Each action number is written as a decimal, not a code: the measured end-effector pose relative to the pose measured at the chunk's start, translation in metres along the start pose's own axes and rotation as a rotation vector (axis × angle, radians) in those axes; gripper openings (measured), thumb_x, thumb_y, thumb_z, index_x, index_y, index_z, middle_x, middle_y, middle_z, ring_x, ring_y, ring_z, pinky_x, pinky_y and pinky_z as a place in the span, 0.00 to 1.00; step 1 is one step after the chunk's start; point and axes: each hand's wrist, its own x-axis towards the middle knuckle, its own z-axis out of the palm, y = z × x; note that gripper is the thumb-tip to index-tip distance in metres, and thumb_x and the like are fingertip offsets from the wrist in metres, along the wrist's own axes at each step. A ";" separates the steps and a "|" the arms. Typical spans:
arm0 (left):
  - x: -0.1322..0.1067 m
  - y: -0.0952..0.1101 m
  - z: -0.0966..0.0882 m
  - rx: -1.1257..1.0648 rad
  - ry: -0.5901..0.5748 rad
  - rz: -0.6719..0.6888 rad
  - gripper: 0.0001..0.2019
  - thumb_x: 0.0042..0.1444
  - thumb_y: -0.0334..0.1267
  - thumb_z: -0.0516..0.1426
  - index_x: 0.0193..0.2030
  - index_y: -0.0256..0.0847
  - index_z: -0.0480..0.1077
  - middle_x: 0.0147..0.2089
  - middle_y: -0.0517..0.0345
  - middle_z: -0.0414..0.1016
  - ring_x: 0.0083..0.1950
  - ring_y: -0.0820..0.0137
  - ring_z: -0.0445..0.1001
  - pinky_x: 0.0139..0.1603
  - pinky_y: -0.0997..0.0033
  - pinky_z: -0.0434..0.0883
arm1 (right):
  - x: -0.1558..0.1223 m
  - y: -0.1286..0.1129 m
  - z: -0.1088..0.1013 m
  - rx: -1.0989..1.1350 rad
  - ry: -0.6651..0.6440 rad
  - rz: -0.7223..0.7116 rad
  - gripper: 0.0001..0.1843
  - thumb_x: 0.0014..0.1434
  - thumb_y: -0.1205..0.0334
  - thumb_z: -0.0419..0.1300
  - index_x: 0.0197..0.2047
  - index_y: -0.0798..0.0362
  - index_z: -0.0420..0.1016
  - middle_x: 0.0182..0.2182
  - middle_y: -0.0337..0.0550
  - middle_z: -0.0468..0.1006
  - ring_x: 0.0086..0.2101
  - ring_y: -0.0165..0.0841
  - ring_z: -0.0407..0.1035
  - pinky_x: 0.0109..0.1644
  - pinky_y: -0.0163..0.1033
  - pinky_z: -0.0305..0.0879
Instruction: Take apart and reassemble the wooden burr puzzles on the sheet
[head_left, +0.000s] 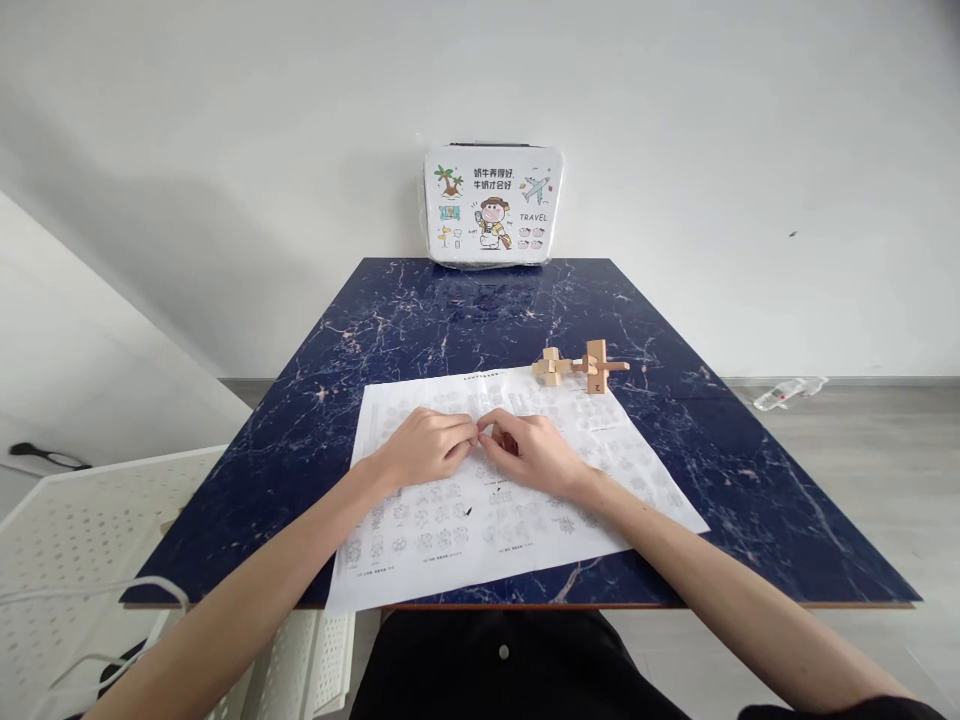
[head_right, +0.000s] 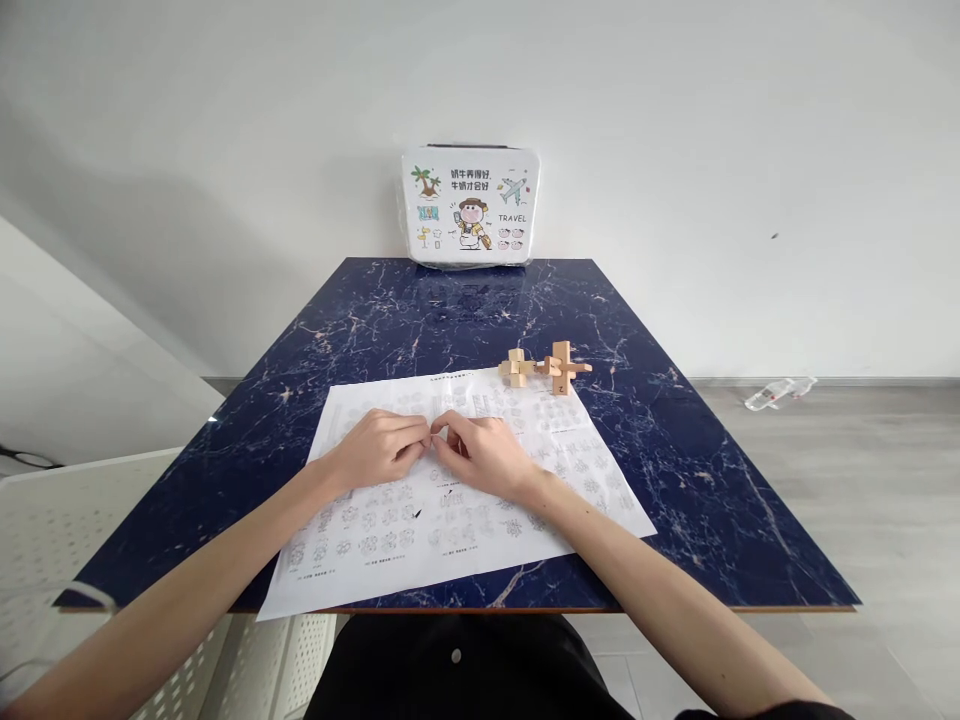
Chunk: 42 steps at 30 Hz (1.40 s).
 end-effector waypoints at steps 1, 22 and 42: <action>0.000 0.000 0.000 0.002 0.000 0.004 0.18 0.69 0.28 0.48 0.31 0.37 0.75 0.28 0.60 0.76 0.22 0.76 0.65 0.23 0.71 0.61 | 0.000 0.000 0.000 -0.013 -0.009 -0.011 0.10 0.71 0.59 0.53 0.47 0.52 0.74 0.23 0.34 0.72 0.22 0.28 0.62 0.29 0.36 0.56; -0.002 -0.001 0.002 0.001 -0.011 0.010 0.16 0.68 0.27 0.49 0.32 0.37 0.74 0.28 0.60 0.77 0.23 0.76 0.67 0.24 0.71 0.63 | 0.001 0.001 0.000 -0.054 0.019 -0.107 0.10 0.69 0.64 0.52 0.37 0.51 0.73 0.23 0.35 0.71 0.22 0.27 0.58 0.28 0.36 0.53; -0.001 -0.002 -0.001 -0.017 -0.024 -0.006 0.17 0.64 0.24 0.48 0.28 0.38 0.71 0.25 0.63 0.73 0.21 0.77 0.59 0.23 0.72 0.60 | 0.003 0.023 -0.035 -0.171 0.432 0.019 0.12 0.72 0.57 0.53 0.41 0.50 0.75 0.20 0.34 0.68 0.20 0.29 0.59 0.28 0.36 0.55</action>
